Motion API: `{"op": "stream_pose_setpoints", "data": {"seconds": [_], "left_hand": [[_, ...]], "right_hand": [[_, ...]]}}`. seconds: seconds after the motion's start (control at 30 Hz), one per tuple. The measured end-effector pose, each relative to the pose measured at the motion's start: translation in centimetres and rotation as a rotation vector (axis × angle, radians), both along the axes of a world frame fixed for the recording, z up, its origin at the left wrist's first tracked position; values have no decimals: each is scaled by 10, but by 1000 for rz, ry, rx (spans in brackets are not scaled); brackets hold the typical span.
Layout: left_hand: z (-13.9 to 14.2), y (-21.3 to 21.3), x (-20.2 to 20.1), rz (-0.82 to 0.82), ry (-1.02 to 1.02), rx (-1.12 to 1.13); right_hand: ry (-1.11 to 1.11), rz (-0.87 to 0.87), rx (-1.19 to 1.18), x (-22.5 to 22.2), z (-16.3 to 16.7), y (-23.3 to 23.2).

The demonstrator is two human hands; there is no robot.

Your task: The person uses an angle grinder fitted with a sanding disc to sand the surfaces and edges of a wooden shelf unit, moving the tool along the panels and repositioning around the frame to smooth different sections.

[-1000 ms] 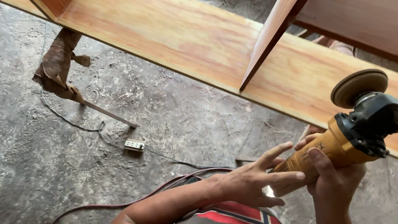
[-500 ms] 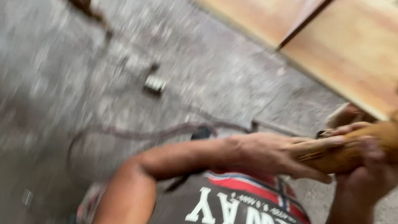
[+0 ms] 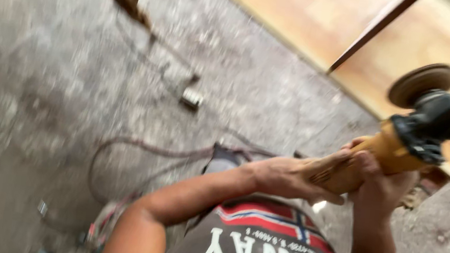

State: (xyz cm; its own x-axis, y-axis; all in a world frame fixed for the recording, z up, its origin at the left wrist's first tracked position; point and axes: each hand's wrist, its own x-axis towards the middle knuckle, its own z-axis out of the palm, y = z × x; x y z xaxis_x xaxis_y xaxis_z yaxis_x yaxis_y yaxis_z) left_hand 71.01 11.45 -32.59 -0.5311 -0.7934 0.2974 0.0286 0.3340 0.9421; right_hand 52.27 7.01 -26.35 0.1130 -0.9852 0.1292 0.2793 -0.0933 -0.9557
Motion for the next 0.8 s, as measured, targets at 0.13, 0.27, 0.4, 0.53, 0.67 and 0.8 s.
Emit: {"op": "stream_pose_setpoints", "data": {"seconds": [0.13, 0.27, 0.4, 0.53, 0.67, 0.8], "left_hand": [[20, -24, 13, 61, -289, -415], [32, -53, 38, 72, -259, -718], [33, -77, 82, -28, -273, -816], [29, -111, 138, -194, -210, -913], [27, -142, 197, -427, -134, -833], [36, -155, 243, -568, -178, -832]], "right_hand": [[-61, -5, -86, 15, 21, -19], [-107, -18, -159, 37, 36, -27], [-138, -108, -242, 78, 37, -27], [-155, -295, -231, 136, 27, -22], [-147, -534, -231, 207, 15, -27], [-137, -686, -231, 257, 8, -22]]}}
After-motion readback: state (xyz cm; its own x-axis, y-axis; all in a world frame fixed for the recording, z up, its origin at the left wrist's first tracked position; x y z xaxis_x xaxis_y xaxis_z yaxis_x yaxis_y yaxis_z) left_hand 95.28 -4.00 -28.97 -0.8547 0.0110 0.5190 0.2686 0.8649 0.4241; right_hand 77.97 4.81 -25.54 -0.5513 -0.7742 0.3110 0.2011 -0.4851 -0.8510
